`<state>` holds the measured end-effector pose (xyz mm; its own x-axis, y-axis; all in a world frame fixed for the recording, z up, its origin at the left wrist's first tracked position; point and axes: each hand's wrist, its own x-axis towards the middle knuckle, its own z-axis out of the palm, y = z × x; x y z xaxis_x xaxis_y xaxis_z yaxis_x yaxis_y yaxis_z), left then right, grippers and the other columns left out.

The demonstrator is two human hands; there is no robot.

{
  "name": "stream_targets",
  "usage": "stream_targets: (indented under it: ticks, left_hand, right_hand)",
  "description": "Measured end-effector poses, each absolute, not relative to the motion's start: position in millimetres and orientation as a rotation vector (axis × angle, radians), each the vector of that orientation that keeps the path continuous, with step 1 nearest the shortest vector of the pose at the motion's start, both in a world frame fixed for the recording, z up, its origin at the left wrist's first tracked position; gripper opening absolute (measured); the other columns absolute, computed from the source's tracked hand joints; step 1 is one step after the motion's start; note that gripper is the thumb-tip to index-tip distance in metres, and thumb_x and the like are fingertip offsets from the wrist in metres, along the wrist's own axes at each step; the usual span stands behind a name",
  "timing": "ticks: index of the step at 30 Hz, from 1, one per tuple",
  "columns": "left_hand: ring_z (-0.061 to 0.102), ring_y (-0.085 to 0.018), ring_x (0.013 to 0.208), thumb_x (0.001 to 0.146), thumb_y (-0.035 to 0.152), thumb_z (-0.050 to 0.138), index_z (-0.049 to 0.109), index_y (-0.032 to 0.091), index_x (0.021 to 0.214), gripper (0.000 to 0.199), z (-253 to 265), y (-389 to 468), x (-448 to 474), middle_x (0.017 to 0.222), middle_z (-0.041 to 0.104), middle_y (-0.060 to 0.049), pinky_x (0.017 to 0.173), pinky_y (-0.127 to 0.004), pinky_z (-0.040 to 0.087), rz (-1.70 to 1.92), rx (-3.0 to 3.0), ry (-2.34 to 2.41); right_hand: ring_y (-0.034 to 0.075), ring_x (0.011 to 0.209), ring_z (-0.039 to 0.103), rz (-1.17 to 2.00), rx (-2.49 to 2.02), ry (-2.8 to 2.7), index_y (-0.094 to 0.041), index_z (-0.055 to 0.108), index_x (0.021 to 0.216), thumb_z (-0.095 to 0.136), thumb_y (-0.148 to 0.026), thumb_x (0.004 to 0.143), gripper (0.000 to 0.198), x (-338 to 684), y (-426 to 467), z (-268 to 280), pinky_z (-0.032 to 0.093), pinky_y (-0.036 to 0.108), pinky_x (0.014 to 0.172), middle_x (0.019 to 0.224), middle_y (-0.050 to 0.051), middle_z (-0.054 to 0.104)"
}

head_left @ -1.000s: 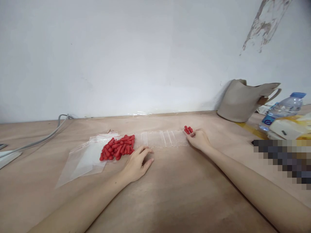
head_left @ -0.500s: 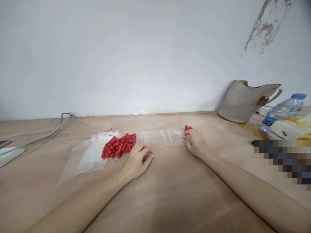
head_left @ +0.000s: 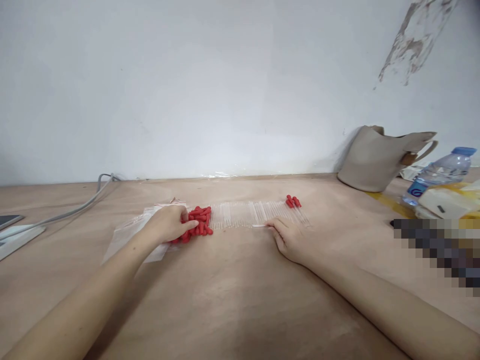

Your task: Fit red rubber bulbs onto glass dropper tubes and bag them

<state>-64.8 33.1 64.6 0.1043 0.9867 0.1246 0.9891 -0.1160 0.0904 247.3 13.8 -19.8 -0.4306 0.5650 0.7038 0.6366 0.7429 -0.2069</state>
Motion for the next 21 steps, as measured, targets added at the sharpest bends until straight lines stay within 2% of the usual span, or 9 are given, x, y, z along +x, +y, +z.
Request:
stream_targets:
  ticks: [3, 13, 17, 21]
  left_hand:
    - [0.058, -0.021, 0.065, 0.069, 0.05, 0.053, 0.057, 0.02, 0.065, 0.031, 68, 31, -69, 0.066, 0.063, -0.003, 0.052, -0.027, 0.036, -0.16, -2.329, -2.204]
    - [0.058, -0.024, 0.07, 0.072, 0.041, 0.052, 0.055, 0.02, 0.062, 0.023, 57, 35, -64, 0.068, 0.063, -0.005, 0.055, -0.029, 0.037, -0.218, -2.291, -2.052]
    - [0.058, -0.023, 0.074, 0.077, 0.04, 0.047, 0.052, 0.019, 0.069, 0.023, 67, 28, -58, 0.075, 0.062, -0.006, 0.06, -0.03, 0.039, -0.427, -2.349, -1.981]
    - [0.058, -0.018, 0.067, 0.086, 0.038, 0.036, 0.045, 0.019, 0.08, 0.022, 62, 14, -34, 0.073, 0.061, -0.002, 0.062, -0.028, 0.042, -0.774, -2.661, -1.831]
  right_hand:
    - [0.016, 0.069, 0.058, -0.071, -0.934, -2.122, -0.018, 0.054, 0.093, 0.035, -0.017, 0.089, 0.019, 248, 15, -18, 0.048, 0.029, 0.061, 0.079, 0.006, 0.062]
    - [0.017, 0.075, 0.059, 0.033, -0.952, -2.146, -0.019, 0.054, 0.094, 0.035, -0.022, 0.09, 0.02, 248, 16, -18, 0.048, 0.031, 0.066, 0.084, 0.006, 0.063]
    - [0.017, 0.073, 0.059, 0.027, -0.973, -2.154, -0.018, 0.054, 0.093, 0.037, -0.021, 0.089, 0.018, 247, 14, -15, 0.047, 0.03, 0.065, 0.082, 0.006, 0.063]
    - [0.016, 0.076, 0.058, 0.054, -0.961, -2.146, -0.018, 0.054, 0.095, 0.039, -0.022, 0.088, 0.017, 247, 17, -19, 0.046, 0.028, 0.066, 0.083, 0.005, 0.063]
